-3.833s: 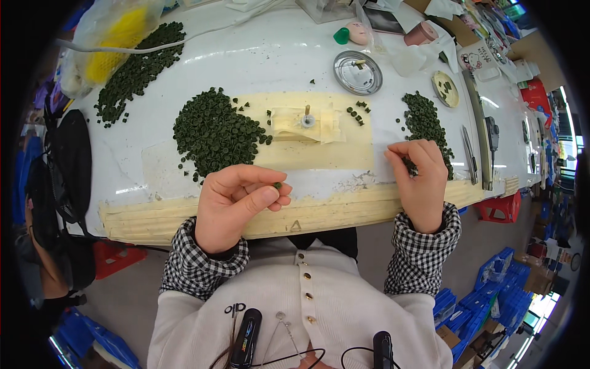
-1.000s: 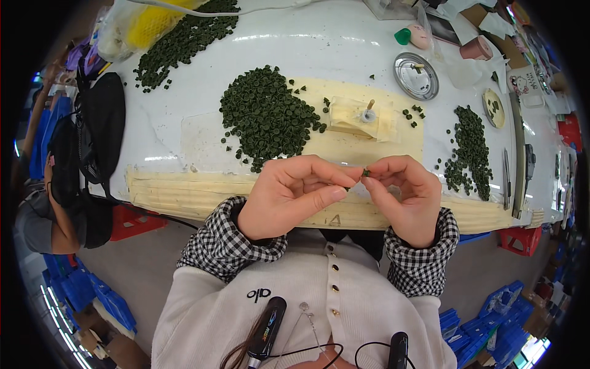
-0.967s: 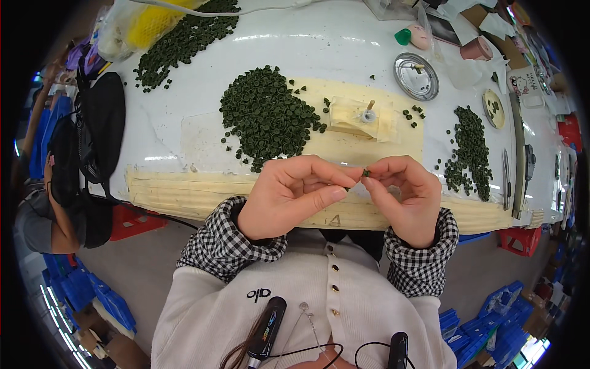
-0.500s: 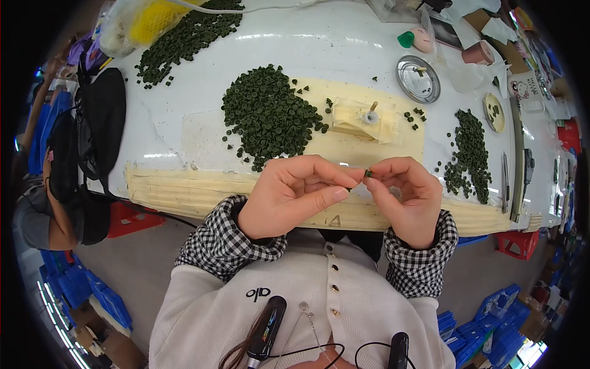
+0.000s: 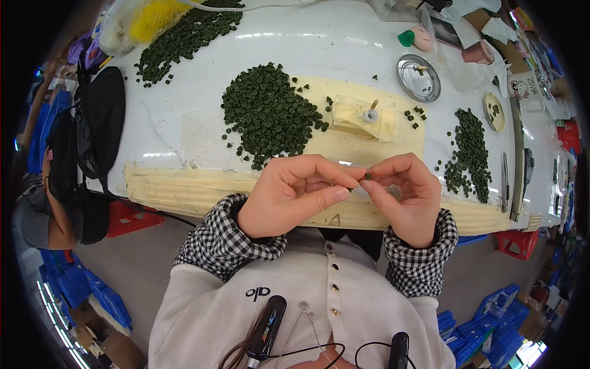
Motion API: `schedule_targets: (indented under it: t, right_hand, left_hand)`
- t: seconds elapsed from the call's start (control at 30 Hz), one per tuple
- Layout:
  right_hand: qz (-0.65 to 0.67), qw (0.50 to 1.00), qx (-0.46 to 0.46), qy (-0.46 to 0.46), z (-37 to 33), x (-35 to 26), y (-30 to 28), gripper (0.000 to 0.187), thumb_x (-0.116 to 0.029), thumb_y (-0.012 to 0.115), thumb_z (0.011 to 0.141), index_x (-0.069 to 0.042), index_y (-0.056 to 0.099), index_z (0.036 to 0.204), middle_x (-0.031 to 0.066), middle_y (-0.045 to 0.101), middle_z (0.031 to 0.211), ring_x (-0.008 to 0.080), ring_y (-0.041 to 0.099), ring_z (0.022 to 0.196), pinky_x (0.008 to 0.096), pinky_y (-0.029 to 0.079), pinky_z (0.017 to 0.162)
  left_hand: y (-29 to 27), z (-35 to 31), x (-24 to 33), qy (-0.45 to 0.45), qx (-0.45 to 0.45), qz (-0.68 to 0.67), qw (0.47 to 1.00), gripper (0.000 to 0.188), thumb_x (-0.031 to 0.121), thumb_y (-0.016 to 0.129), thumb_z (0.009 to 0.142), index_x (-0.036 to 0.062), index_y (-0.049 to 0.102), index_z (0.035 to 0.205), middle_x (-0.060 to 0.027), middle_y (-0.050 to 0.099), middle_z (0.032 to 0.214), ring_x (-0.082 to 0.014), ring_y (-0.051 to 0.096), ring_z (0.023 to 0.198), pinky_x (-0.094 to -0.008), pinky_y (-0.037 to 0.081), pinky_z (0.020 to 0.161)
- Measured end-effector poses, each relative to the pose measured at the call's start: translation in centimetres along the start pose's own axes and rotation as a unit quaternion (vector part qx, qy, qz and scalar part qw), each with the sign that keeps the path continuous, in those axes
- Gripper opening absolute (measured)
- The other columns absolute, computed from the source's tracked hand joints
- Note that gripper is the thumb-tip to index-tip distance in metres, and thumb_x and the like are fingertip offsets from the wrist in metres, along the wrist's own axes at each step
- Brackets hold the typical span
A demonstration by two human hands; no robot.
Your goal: Assembling small green plastic components onto small black bases using an assembly jig on a workbench.
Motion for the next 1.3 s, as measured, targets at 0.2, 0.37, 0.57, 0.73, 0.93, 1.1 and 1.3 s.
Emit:
schedule_targets:
  t: [0.2,0.37,0.57,0.73,0.93,1.1,1.3]
  right_hand:
    - [-0.031,0.998,-0.018,-0.045,0.0,-0.4,0.1,0.018,0.004,0.074,0.078,0.002,0.068,0.095,0.0073,0.07,0.087,0.0128,0.068,0.079,0.0246,0.055,0.072]
    - [-0.061,0.995,-0.008,-0.079,-0.1,-0.9,0.0,0.017,0.004,0.077,0.074,0.003,0.067,0.089,0.0078,0.069,0.085,0.0134,0.066,0.075,0.0248,0.055,0.068]
    - [-0.099,0.988,0.004,-0.115,-0.1,-1.4,0.0,0.018,0.002,0.079,0.073,0.002,0.065,0.084,0.0076,0.068,0.082,0.0131,0.065,0.071,0.0244,0.054,0.066]
    - [-0.123,0.988,0.021,-0.09,-0.1,-1.3,-0.2,0.019,0.001,0.08,0.072,0.002,0.065,0.084,0.0073,0.068,0.081,0.0131,0.065,0.069,0.024,0.054,0.065]
    - [-0.101,0.99,0.017,-0.097,-0.2,-1.1,-0.2,0.018,0.002,0.079,0.073,0.003,0.067,0.086,0.008,0.069,0.081,0.0138,0.067,0.071,0.0241,0.055,0.065]
    - [-0.088,0.991,0.025,-0.094,-0.2,-0.8,-0.1,0.017,0.004,0.077,0.075,0.003,0.068,0.089,0.0086,0.07,0.083,0.0144,0.069,0.074,0.0244,0.055,0.067]
    - [-0.07,0.995,0.032,-0.064,-0.2,-0.7,-0.2,0.015,0.005,0.075,0.076,0.004,0.068,0.089,0.0088,0.07,0.084,0.014,0.069,0.075,0.0246,0.055,0.069]
  left_hand:
    - [0.1,0.0,0.1,0.0,0.0,0.01,1.0,0.014,-0.004,0.058,0.092,-0.0058,0.063,0.105,-0.024,0.062,0.121,-0.0214,0.06,0.115,-0.0336,0.046,0.101]
    - [0.1,0.0,-0.3,0.012,-0.029,-0.009,0.999,0.017,-0.003,0.058,0.093,-0.0067,0.061,0.11,-0.0199,0.062,0.122,-0.0191,0.059,0.114,-0.0309,0.046,0.101]
    - [0.2,0.0,-0.2,0.016,-0.021,-0.005,1.0,0.016,-0.003,0.058,0.093,-0.0062,0.062,0.109,-0.0217,0.062,0.122,-0.0212,0.059,0.116,-0.033,0.045,0.102]
    - [0.0,0.0,0.1,0.014,-0.003,0.01,1.0,0.014,-0.002,0.059,0.093,-0.0051,0.063,0.106,-0.0232,0.062,0.122,-0.0237,0.059,0.117,-0.0371,0.043,0.104]
    - [0.1,-0.1,-0.4,0.013,-0.029,0.004,1.0,0.017,-0.003,0.058,0.093,-0.0062,0.061,0.11,-0.0219,0.06,0.125,-0.0207,0.059,0.116,-0.0315,0.046,0.103]
    - [0.0,0.0,-0.1,0.027,-0.021,0.019,0.999,0.018,-0.003,0.058,0.093,-0.0064,0.061,0.11,-0.0218,0.06,0.124,-0.0209,0.059,0.117,-0.0318,0.045,0.103]
    - [0.0,-0.1,0.1,0.022,-0.002,0.02,1.0,0.015,-0.003,0.058,0.092,-0.0054,0.063,0.107,-0.0233,0.062,0.122,-0.0233,0.059,0.118,-0.0362,0.044,0.104]
Point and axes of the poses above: each hand's wrist, its own z-axis towards the middle knuckle, its own y-axis out of the palm, x = y × z, the point moved 7 cm from there along z, towards the middle knuckle
